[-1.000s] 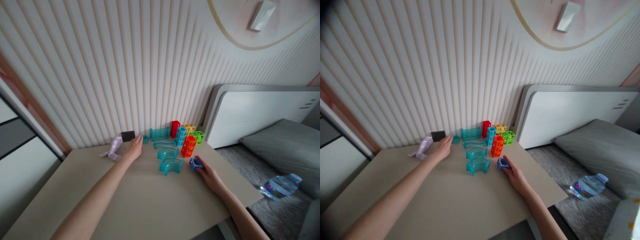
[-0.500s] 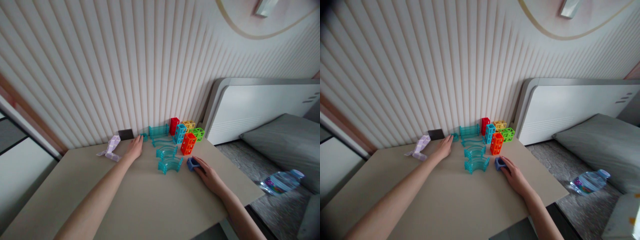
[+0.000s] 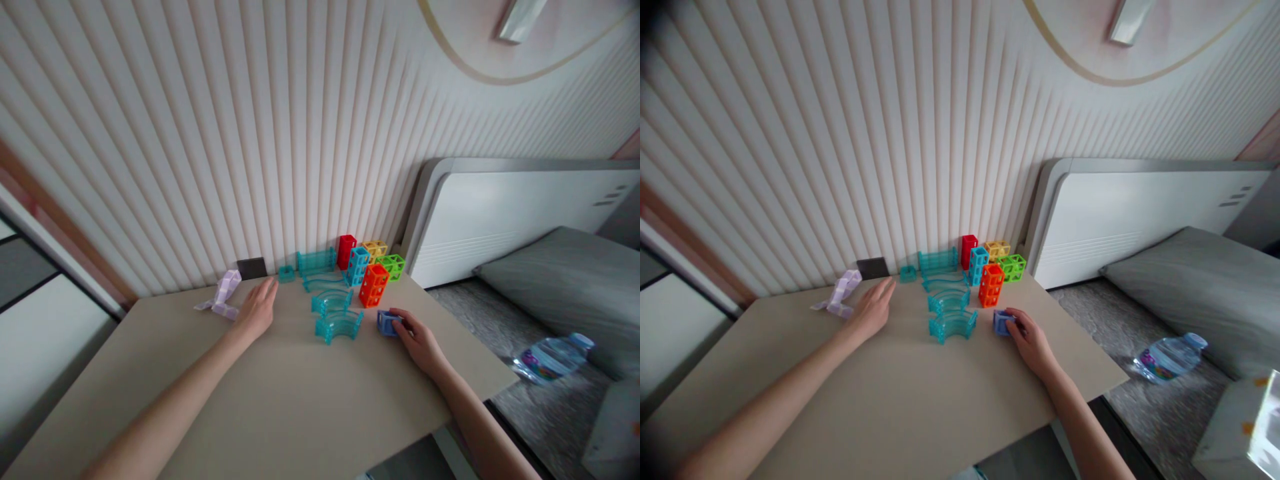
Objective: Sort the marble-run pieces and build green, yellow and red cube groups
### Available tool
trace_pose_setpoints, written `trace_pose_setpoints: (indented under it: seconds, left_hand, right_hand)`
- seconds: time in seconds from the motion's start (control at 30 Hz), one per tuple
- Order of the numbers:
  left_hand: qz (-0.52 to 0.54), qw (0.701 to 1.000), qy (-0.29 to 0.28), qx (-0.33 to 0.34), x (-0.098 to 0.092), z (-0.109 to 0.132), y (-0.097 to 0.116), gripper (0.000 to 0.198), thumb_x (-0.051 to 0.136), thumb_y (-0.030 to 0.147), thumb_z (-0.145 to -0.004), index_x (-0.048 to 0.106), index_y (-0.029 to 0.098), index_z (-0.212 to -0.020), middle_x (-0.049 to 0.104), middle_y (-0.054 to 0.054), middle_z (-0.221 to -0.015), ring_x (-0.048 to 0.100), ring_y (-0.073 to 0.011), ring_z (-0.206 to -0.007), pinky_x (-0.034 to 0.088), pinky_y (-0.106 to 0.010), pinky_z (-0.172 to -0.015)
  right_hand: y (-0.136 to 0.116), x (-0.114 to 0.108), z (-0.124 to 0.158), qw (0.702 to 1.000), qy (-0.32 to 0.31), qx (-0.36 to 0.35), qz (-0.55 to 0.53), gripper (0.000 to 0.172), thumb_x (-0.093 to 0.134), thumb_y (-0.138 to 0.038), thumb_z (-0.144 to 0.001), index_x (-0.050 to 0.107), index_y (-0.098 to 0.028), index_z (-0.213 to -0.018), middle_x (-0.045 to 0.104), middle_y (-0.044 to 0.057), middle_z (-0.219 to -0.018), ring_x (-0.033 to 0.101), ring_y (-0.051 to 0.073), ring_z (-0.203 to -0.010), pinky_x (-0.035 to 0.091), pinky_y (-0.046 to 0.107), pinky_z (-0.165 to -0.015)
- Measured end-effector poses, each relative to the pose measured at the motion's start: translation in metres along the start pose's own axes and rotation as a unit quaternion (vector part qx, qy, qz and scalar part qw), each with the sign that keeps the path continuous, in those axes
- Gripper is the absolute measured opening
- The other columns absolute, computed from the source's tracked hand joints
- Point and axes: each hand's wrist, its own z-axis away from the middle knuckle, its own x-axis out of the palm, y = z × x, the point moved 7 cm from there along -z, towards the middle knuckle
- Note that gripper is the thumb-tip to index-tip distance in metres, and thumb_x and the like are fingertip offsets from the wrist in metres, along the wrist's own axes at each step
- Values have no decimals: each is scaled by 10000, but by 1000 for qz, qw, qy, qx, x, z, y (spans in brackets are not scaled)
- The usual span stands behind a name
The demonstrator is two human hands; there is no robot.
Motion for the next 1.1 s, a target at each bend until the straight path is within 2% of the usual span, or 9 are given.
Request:
trace_pose_setpoints:
  seconds: [0.2, 0.3, 0.43, 0.57, 0.7, 0.8, 0.93, 1.0, 1.1]
  left_hand:
    - [-15, 997, 64, 50, -36, 53, -18, 511, 436, 37, -865, 587, 118, -1347, 597, -184, -1363, 557, -332, -1276, 454, -490, -1099]
    - [-18, 995, 91, 45, -50, 74, -34, 435, 452, 68, -886, 623, 137, -1280, 622, -170, -1309, 578, -323, -1243, 461, -482, -1085]
    - [-11, 994, 106, -33, -60, 81, -64, 396, 483, 167, -927, 587, 152, -1309, 601, -174, -1331, 580, -329, -1242, 457, -472, -1077]
    - [-36, 988, 21, -149, -46, 73, -103, 561, 492, 155, -903, 420, 42, -1448, 505, -244, -1452, 473, -352, -1371, 395, -451, -1136]
    - [-42, 980, -29, -194, -31, 65, -132, 649, 487, 20, -804, 409, 20, -1448, 548, -253, -1423, 526, -338, -1338, 386, -437, -1133]
    - [-34, 976, -52, -208, -24, 63, -144, 527, 528, 64, -818, 538, 94, -1345, 657, -201, -1290, 620, -326, -1218, 438, -441, -1068]
    - [-26, 978, -59, -199, -24, 65, -141, 288, 551, 141, -885, 652, 173, -1153, 717, -136, -1152, 665, -287, -1105, 478, -403, -989]
    - [-30, 979, -47, -195, -30, 69, -135, 224, 538, 144, -910, 669, 180, -1088, 718, -129, -1107, 670, -276, -1069, 491, -383, -945]
    - [-37, 983, -20, -179, -43, 76, -121, 200, 519, 150, -936, 686, 188, -1040, 711, -117, -1047, 678, -272, -1004, 507, -374, -889]
  right_hand:
    - [2, 4, 1, 1000, -16, -18, 0, 366, 559, -440, -916, 664, -241, -1204, 725, 109, -1231, 711, 294, -1080, 575, 443, -941]
    - [-1, 6, 2, 999, -20, -28, 25, 379, 566, -441, -912, 660, -239, -1219, 714, 116, -1269, 689, 310, -1144, 549, 474, -991]
    - [-1, 8, 2, 997, -18, -50, 55, 419, 557, -433, -918, 625, -226, -1276, 711, 127, -1269, 700, 294, -1127, 569, 454, -958]
    - [-10, 3, 11, 985, 43, -96, 140, 511, 580, -422, -914, 553, -191, -1370, 690, 153, -1266, 696, 295, -1109, 567, 459, -946]
    - [-48, -13, 37, 952, 175, -163, 193, 371, 547, -360, -966, 610, -192, -1291, 698, 150, -1212, 682, 303, -1092, 541, 470, -947]
    - [-92, -11, 59, 936, 213, -230, 161, 267, 570, -213, -954, 647, -215, -1210, 723, 113, -1065, 705, 251, -936, 556, 387, -842]
    - [-162, 28, 77, 930, 88, -354, 57, 378, 548, -30, -904, 625, -230, -1215, 717, 94, -1036, 691, 233, -977, 552, 370, -851]
    - [-191, 57, 79, 928, 10, -370, 36, 406, 533, -13, -902, 606, -226, -1240, 710, 101, -1077, 680, 227, -1016, 553, 377, -882]
    - [-225, 103, 71, 935, -54, -349, 25, 369, 510, -57, -933, 602, -242, -1239, 695, 99, -1142, 669, 224, -1059, 553, 388, -923]
